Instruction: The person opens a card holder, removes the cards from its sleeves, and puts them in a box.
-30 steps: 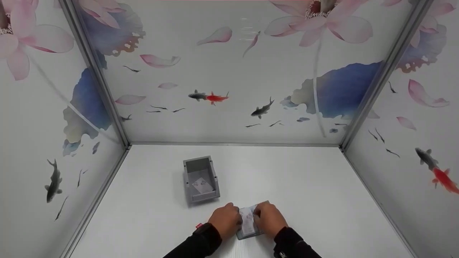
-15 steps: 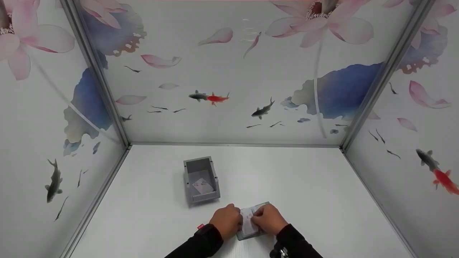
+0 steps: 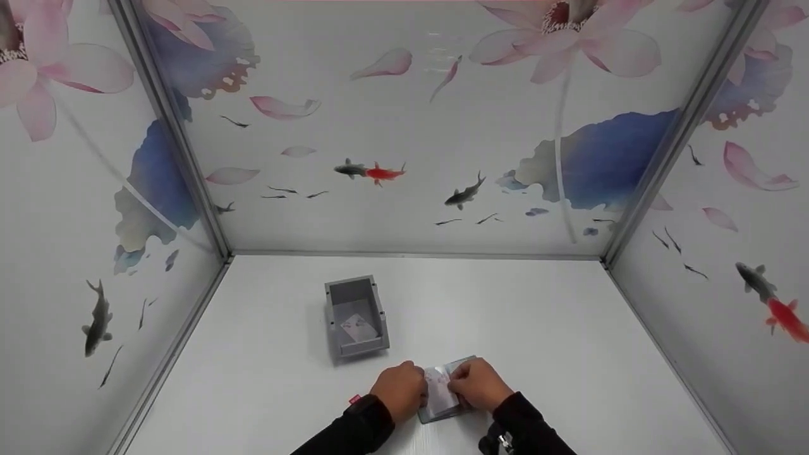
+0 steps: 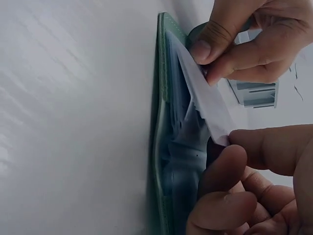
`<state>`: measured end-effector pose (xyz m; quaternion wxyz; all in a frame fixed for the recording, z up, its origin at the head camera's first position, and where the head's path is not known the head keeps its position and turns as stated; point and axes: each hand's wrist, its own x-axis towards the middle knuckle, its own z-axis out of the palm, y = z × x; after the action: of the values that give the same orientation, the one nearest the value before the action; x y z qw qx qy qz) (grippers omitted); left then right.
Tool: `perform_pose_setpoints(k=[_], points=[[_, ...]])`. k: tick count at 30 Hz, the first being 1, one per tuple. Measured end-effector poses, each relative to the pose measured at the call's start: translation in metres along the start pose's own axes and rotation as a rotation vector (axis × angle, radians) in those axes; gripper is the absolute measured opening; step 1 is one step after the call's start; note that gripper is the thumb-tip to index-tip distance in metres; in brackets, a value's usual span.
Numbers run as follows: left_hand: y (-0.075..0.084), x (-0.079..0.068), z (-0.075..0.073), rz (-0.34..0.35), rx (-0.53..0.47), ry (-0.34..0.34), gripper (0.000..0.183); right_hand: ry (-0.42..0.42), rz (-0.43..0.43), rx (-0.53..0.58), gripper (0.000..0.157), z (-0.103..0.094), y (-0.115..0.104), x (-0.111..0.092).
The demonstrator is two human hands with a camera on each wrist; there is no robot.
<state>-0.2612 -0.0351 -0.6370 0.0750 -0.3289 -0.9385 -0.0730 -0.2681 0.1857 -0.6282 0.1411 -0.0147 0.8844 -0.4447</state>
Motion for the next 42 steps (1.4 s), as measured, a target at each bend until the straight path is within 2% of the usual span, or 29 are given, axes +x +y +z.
perform_pose_setpoints(k=[8, 16, 18, 23, 28, 36, 40, 42], points=[[0.003, 0.000, -0.005, -0.018, 0.000, -0.055, 0.005, 0.016, -0.029, 0.056, 0.006, -0.014, 0.000, -0.003], [0.004, 0.000, -0.006, -0.006, 0.014, -0.046, 0.006, 0.139, -0.002, 0.040, 0.007, -0.025, -0.007, -0.007], [0.004, 0.001, -0.007, -0.014, -0.004, -0.067, 0.006, 0.168, -0.005, 0.029, 0.007, -0.025, -0.008, -0.007], [0.004, 0.003, -0.013, -0.031, -0.040, -0.101, 0.004, 0.178, -0.016, 0.045, 0.007, -0.028, -0.010, -0.006], [0.000, 0.005, -0.024, -0.051, -0.085, -0.029, 0.002, 0.132, -0.040, 0.077, 0.007, -0.029, -0.009, -0.006], [-0.012, 0.012, -0.049, -0.148, -0.296, 0.133, 0.009, 0.033, -0.178, 0.081, 0.007, -0.029, -0.011, -0.005], [-0.014, 0.014, -0.055, -0.186, -0.357, 0.163, 0.008, -0.004, -0.199, 0.085, 0.007, -0.029, -0.013, -0.006], [-0.015, 0.013, -0.057, -0.215, -0.390, 0.155, 0.009, -0.021, -0.219, 0.089, 0.007, -0.029, -0.015, -0.006]])
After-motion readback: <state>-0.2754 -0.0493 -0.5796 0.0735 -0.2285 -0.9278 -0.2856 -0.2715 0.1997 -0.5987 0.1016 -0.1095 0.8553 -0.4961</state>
